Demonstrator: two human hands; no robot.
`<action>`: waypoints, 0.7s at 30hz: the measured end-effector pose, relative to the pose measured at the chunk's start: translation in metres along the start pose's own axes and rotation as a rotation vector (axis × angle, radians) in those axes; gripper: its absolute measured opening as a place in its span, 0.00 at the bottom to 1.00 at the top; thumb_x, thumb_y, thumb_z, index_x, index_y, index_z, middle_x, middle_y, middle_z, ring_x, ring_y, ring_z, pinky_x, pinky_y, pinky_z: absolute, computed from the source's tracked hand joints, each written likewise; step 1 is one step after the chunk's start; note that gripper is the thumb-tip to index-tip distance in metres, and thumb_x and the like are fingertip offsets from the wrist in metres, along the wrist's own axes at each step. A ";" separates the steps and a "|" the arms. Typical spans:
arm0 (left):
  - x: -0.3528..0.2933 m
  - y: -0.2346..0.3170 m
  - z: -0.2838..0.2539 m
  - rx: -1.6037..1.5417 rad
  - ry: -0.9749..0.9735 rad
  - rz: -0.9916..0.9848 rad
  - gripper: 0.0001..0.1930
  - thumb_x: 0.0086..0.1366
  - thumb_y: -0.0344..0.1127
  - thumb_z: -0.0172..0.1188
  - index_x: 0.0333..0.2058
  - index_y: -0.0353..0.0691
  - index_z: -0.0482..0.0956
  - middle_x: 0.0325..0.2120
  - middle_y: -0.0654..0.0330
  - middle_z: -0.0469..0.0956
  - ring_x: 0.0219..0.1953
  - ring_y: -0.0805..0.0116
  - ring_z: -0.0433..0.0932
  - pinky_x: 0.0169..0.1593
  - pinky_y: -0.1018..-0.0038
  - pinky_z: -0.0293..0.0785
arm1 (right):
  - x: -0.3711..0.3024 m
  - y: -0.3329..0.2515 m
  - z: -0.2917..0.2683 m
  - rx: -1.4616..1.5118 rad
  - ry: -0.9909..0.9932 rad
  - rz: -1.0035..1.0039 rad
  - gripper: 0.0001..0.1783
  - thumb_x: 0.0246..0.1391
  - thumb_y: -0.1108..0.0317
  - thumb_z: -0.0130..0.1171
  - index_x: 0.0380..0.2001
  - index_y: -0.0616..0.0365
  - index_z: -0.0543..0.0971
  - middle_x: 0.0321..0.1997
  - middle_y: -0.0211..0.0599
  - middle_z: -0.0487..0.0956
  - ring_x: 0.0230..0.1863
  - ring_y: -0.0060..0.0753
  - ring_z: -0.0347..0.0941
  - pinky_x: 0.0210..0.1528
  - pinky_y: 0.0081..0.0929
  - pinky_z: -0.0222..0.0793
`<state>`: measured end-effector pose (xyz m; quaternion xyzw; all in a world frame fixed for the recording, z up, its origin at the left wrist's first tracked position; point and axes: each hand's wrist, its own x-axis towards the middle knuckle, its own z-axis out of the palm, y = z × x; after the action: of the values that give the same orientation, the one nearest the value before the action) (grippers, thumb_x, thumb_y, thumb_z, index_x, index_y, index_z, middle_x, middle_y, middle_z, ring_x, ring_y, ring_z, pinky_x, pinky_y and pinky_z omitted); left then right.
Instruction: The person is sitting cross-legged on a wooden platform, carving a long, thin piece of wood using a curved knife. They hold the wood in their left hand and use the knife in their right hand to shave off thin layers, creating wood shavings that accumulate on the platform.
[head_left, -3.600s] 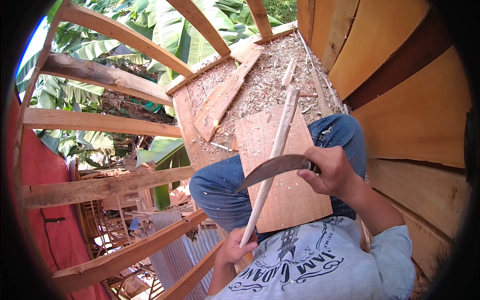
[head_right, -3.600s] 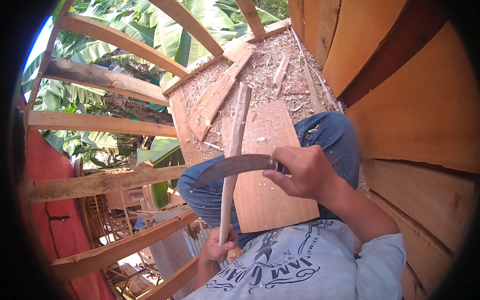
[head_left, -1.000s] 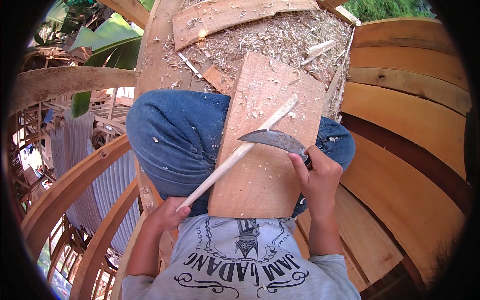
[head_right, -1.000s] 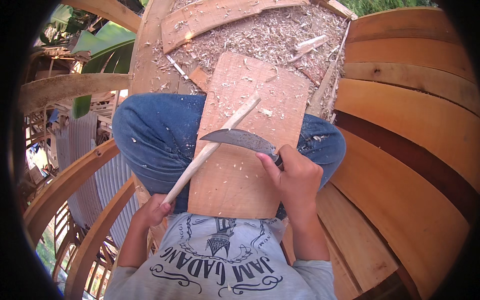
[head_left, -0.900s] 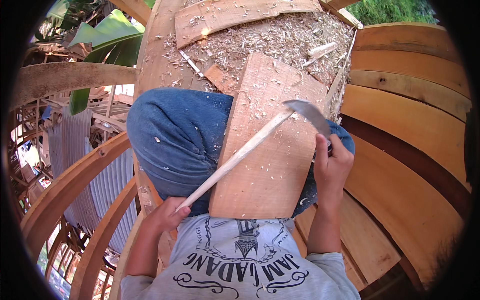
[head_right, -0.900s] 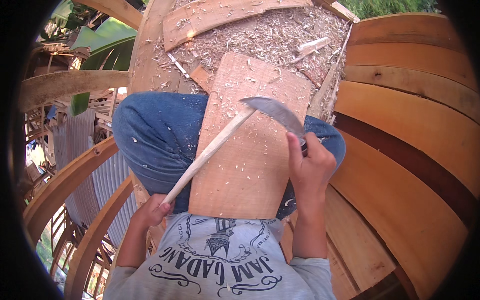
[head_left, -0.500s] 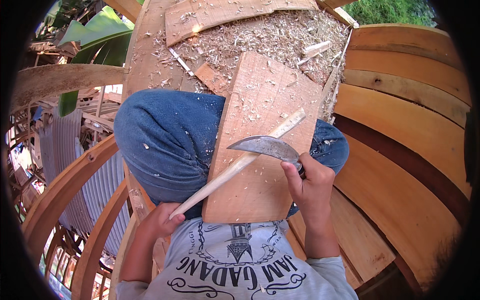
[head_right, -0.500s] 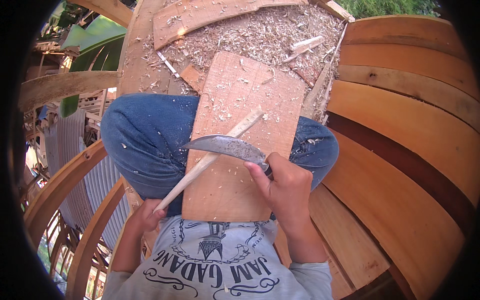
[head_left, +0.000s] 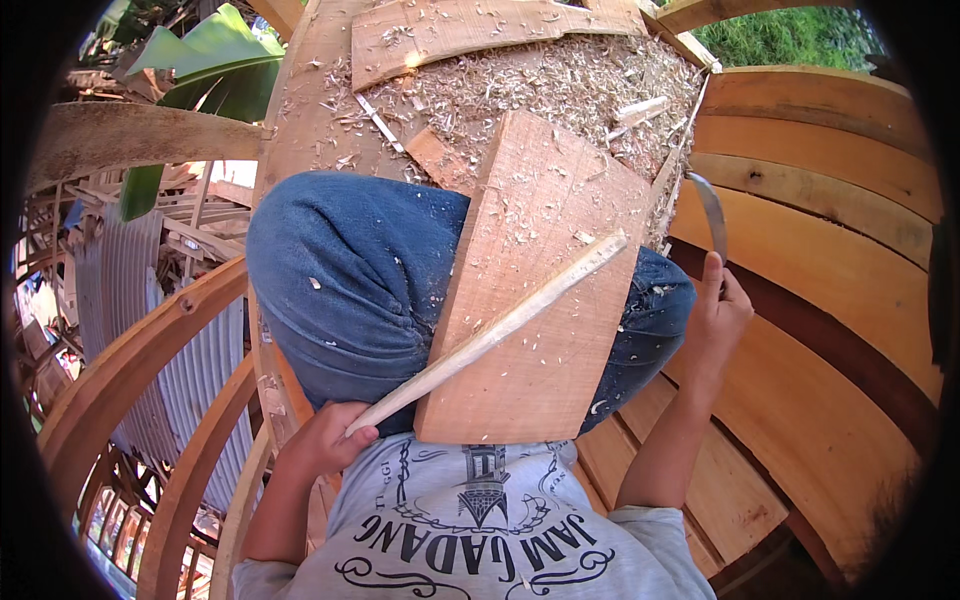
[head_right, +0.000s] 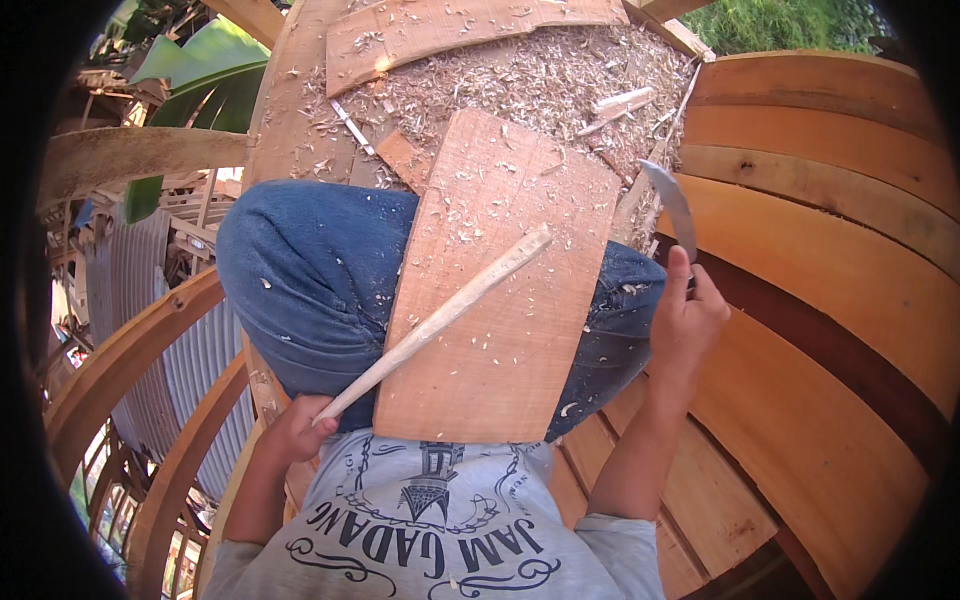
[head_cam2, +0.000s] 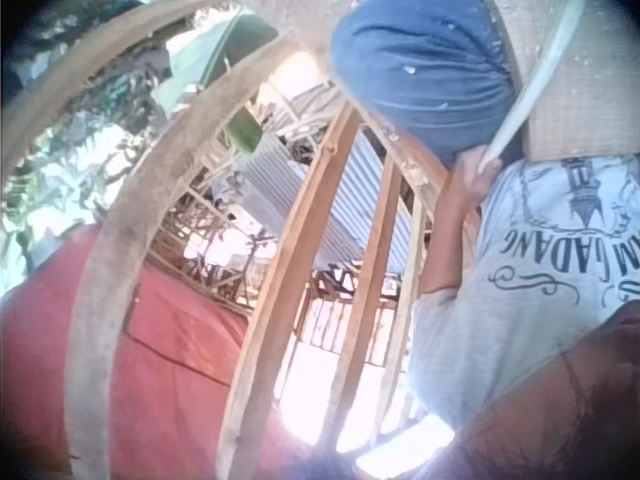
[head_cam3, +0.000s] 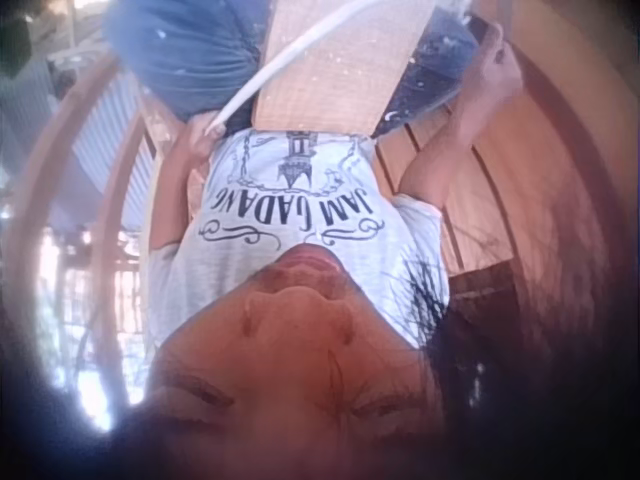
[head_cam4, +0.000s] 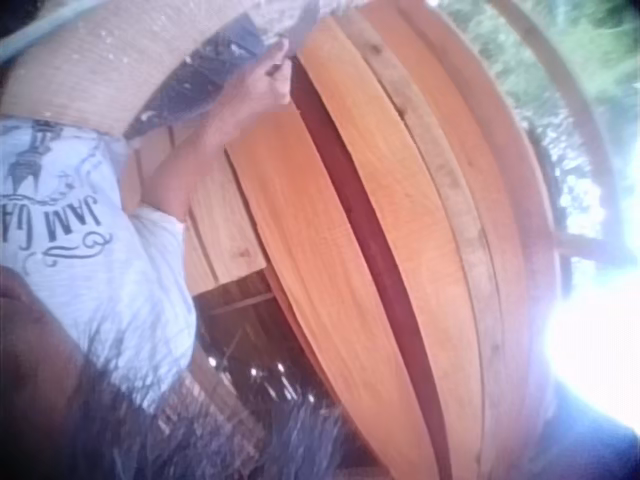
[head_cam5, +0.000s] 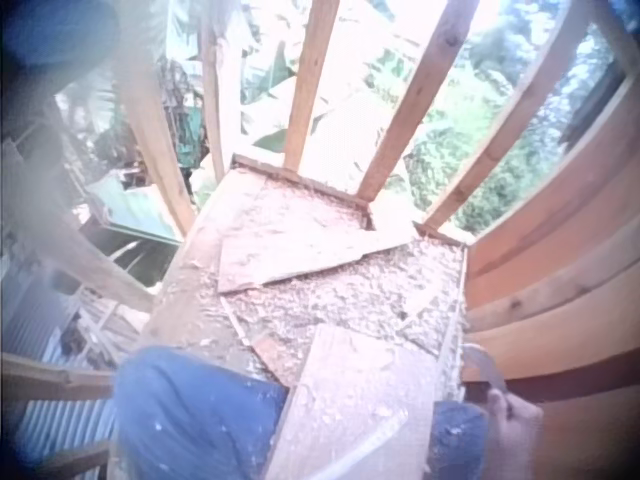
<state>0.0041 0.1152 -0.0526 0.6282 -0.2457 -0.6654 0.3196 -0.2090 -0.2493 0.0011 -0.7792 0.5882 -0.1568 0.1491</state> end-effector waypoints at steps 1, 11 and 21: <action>0.000 -0.001 0.001 -0.005 0.004 0.013 0.36 0.60 0.68 0.44 0.21 0.34 0.68 0.14 0.64 0.64 0.20 0.74 0.62 0.24 0.73 0.61 | 0.018 0.016 -0.012 0.003 0.054 0.122 0.30 0.61 0.50 0.51 0.14 0.62 0.59 0.13 0.25 0.50 0.18 0.17 0.46 0.18 0.27 0.41; 0.004 -0.003 -0.008 -0.109 -0.115 -0.014 0.31 0.63 0.62 0.45 0.22 0.34 0.67 0.14 0.63 0.63 0.20 0.74 0.61 0.24 0.72 0.60 | -0.077 -0.050 0.002 0.044 -0.389 -0.219 0.22 0.48 0.55 0.64 0.14 0.59 0.70 0.10 0.40 0.65 0.11 0.34 0.64 0.15 0.28 0.58; 0.002 -0.002 -0.002 -0.093 -0.053 -0.027 0.30 0.64 0.60 0.46 0.22 0.33 0.66 0.14 0.63 0.62 0.20 0.74 0.60 0.24 0.72 0.60 | -0.060 -0.044 0.013 -0.083 -0.306 -0.332 0.23 0.46 0.53 0.65 0.16 0.62 0.70 0.10 0.41 0.62 0.12 0.37 0.57 0.16 0.28 0.55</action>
<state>0.0055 0.1156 -0.0554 0.5983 -0.2141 -0.6968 0.3328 -0.1808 -0.1796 0.0036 -0.8856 0.4281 -0.0347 0.1765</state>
